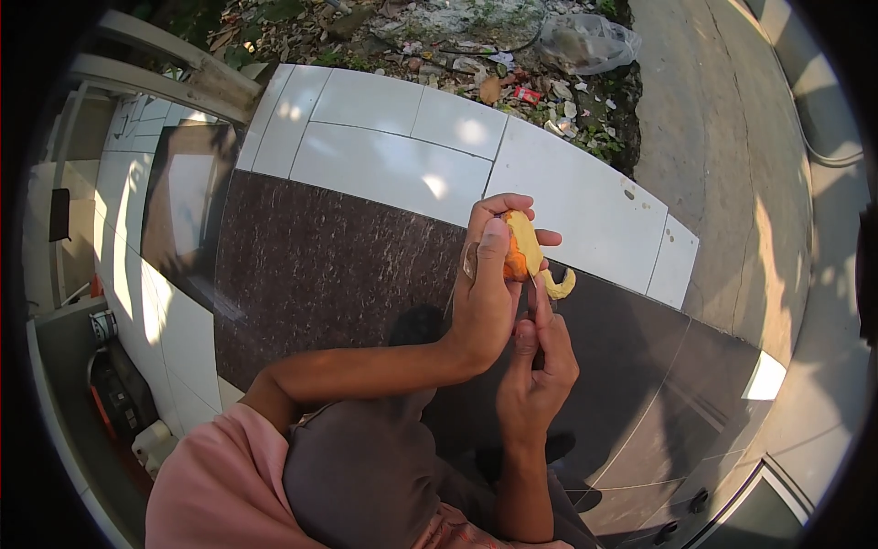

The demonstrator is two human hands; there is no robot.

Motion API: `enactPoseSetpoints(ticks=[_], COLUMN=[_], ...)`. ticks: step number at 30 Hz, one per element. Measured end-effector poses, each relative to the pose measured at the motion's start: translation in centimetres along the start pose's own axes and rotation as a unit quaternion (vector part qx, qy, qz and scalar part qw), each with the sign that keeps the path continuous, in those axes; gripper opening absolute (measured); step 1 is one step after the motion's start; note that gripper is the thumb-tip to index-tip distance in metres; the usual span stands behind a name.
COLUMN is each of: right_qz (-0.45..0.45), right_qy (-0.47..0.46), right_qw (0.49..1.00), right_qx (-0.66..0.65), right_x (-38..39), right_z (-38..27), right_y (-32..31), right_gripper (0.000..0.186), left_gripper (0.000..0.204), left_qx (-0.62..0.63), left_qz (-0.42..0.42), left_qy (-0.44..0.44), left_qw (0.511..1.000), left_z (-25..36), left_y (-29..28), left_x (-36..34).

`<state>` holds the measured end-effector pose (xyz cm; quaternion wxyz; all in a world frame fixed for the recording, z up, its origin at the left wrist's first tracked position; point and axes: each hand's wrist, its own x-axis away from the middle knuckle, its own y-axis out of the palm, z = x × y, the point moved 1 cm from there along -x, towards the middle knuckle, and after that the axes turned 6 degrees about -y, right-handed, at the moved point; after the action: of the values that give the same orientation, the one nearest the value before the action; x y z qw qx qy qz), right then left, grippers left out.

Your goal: Using a hand tool to refine the edges and surfaces of a dental model.

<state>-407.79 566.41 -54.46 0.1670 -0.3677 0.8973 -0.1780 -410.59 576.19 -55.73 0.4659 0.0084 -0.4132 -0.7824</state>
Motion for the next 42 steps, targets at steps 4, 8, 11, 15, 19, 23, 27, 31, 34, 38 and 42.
enactPoseSetpoints(ticks=[4,8,11,15,19,23,27,31,34,38,42], right_qz=[0.006,-0.04,-0.074,-0.092,-0.147,-0.137,-0.175,-0.122,-0.116,-0.155,-0.165], right_qy=[0.032,-0.019,-0.061,-0.082,-0.032,-0.023,0.0,-0.061,-0.082,-0.054,-0.048], right_qw=[0.999,0.999,0.991,0.986,0.981,0.98,0.974,0.983,0.98,0.978,0.977], right_qx=[-0.038,0.029,0.091,0.109,0.121,0.144,0.144,0.125,0.14,0.129,0.129], right_x=[-0.1,-0.8,-0.7,-0.8,-1.1,-0.9,-1.0,-1.6,-2.2,-2.8,-2.9], right_z=[0.5,0.8,1.0,1.1,0.5,-0.1,-1.7,-2.1,-2.1,-2.5,-2.3], right_y=[-0.8,-2.5,-3.3,-3.7,-4.8,-5.1,-5.8,-5.1,-4.4,-4.3,-3.9], right_gripper=[0.038,0.039,0.041,0.044,0.044,0.045,0.043,0.041,0.041,0.041,0.042], left_gripper=[0.047,0.076,0.071,0.056,0.043,0.039,0.04,0.042,0.044,0.045,0.045], left_qx=[-0.134,-0.083,0.138,0.07,0.077,0.13,0.115,0.095,0.064,0.04,0.046], left_qz=[-0.08,-0.198,-0.134,-0.089,-0.042,-0.023,0.007,0.026,0.013,-0.002,-0.008], left_qy=[0.063,0.114,-0.142,-0.217,-0.249,-0.247,-0.224,-0.179,-0.193,-0.178,-0.167], left_qw=[0.986,0.97,0.971,0.97,0.965,0.96,0.968,0.979,0.979,0.983,0.985], left_z=[-0.4,0.7,2.9,2.6,1.3,0.9,1.2,1.7,1.6,1.8,1.9], left_y=[-0.8,-1.2,-0.9,-1.1,-1.4,-1.4,-1.6,-0.6,-1.0,-0.8,-0.9], left_x=[0.1,0.2,-0.2,-0.9,-0.9,-0.9,-1.5,-1.2,-0.9,-0.7,-0.8])
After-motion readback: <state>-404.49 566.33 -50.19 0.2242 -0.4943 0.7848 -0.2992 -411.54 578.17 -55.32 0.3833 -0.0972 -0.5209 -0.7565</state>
